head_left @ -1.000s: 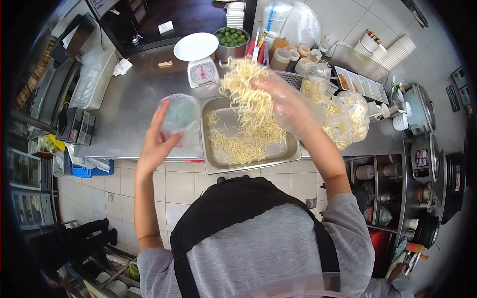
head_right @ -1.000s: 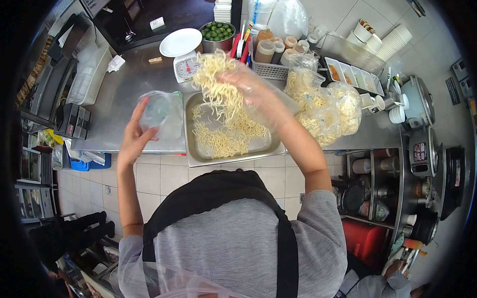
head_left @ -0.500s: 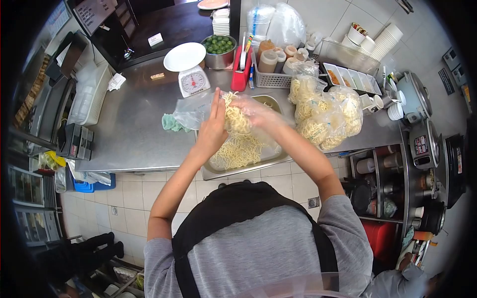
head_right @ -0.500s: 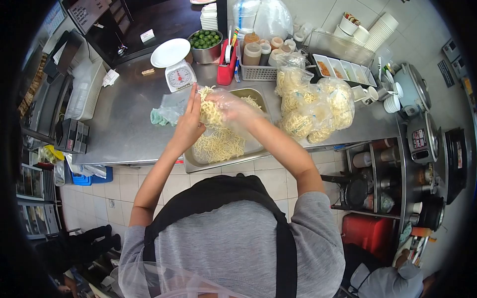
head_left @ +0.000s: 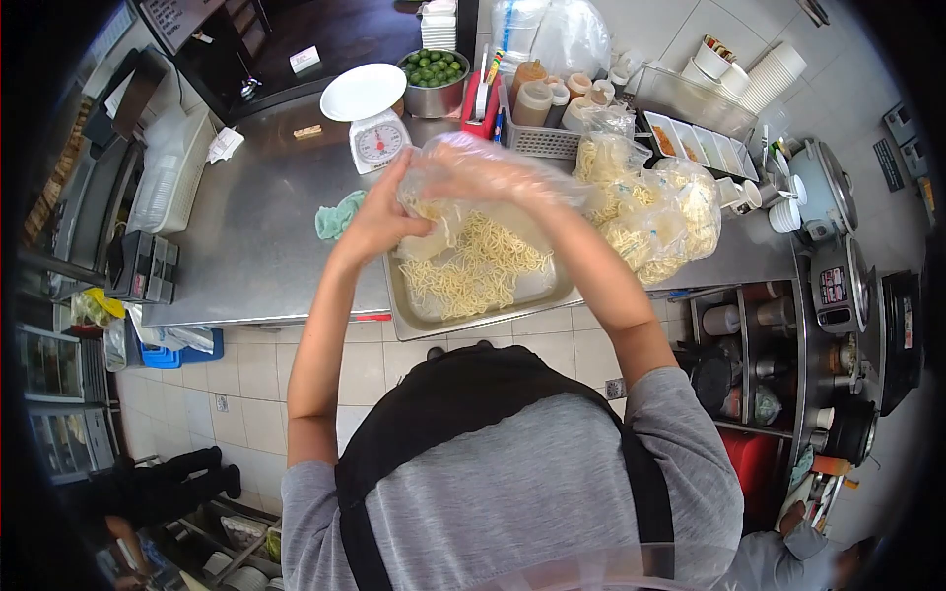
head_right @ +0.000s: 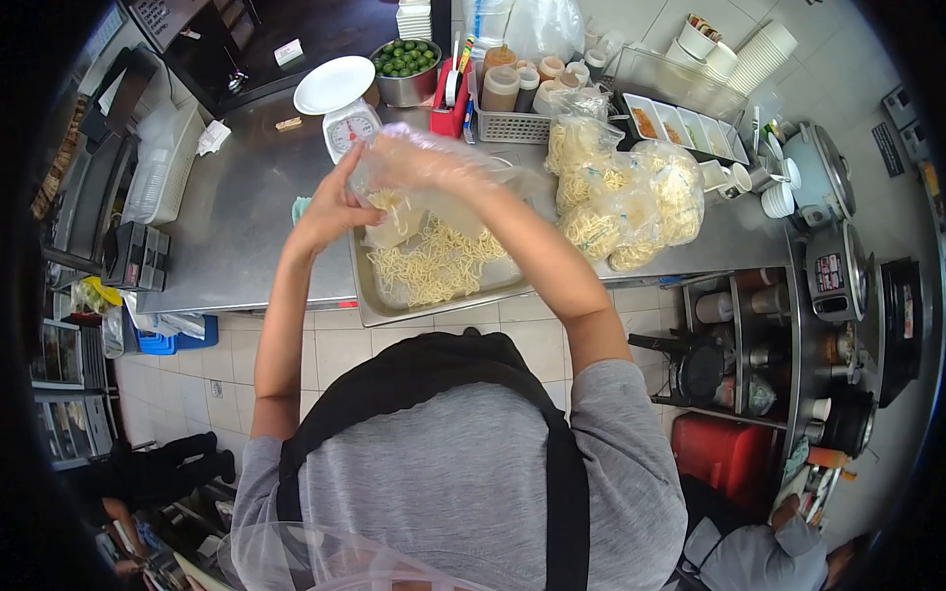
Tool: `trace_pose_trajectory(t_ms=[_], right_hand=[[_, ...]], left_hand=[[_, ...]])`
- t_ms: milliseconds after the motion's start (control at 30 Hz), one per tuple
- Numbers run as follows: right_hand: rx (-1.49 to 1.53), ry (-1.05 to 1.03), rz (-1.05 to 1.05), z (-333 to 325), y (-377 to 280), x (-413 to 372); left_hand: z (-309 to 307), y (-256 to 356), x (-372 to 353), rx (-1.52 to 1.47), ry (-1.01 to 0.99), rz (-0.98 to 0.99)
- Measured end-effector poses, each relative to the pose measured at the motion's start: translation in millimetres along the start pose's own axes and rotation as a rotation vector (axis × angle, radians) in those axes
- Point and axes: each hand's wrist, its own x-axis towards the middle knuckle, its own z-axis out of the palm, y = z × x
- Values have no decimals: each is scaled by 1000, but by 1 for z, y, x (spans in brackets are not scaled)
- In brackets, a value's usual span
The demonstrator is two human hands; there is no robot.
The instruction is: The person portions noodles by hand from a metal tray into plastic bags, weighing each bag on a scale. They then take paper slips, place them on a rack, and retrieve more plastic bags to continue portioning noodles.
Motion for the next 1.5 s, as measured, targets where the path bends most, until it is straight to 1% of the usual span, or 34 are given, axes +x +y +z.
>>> trace_pose_trajectory(t_ms=[67,167,233,300,367,433,500,600,700,800,900,1000,1067,1100,1133,1200,1300,1367,1433,1500], right_hand=[[111,307,-149,-14,0,-30],[181,214,-114,-29,0,-65],[213,-30,93,-13,3,-84],[131,-274,274,46,35,-95],[15,-606,499,75,26,-93],[139,-381,341,137,54,-98],[228,-242,339,164,52,-79],[474,-257,141,156,43,-54],[-58,-219,56,160,29,-41],[-271,-244,-96,177,24,-29],[-160,-152,-192,181,27,-44],[-170,-97,-301,212,71,-61],[-10,-68,-297,211,88,-67],[68,-51,-294,206,96,-68],[257,-80,-225,192,97,-68],[637,-130,-79,159,98,-70],[937,-34,-41,101,88,-69],[1168,-33,-44,53,70,-70],[1309,81,-7,12,45,-72],[1334,162,-123,-13,35,-66]], left_hand=[[-5,10,-5,-184,12,-33],[-21,11,-10,-187,70,-35],[-28,17,-17,-236,101,-24],[-30,23,-23,-286,127,8],[-29,28,-27,-320,153,55],[-29,32,-30,-320,150,42],[-29,32,-29,-316,152,38],[-29,31,-29,-311,152,42],[-30,33,-29,-322,147,60],[-27,34,-28,-330,137,65],[-23,38,-28,-347,138,54],[-21,34,-25,-350,137,64],[-19,22,-20,-353,138,97],[-18,20,-19,-343,139,81],[-16,17,-18,-334,139,65],[-13,12,-17,-306,137,43],[-10,6,-15,-237,130,44],[-7,6,-15,-171,126,62],[-3,2,-13,-157,77,41],[1,-1,-10,-143,38,18]])
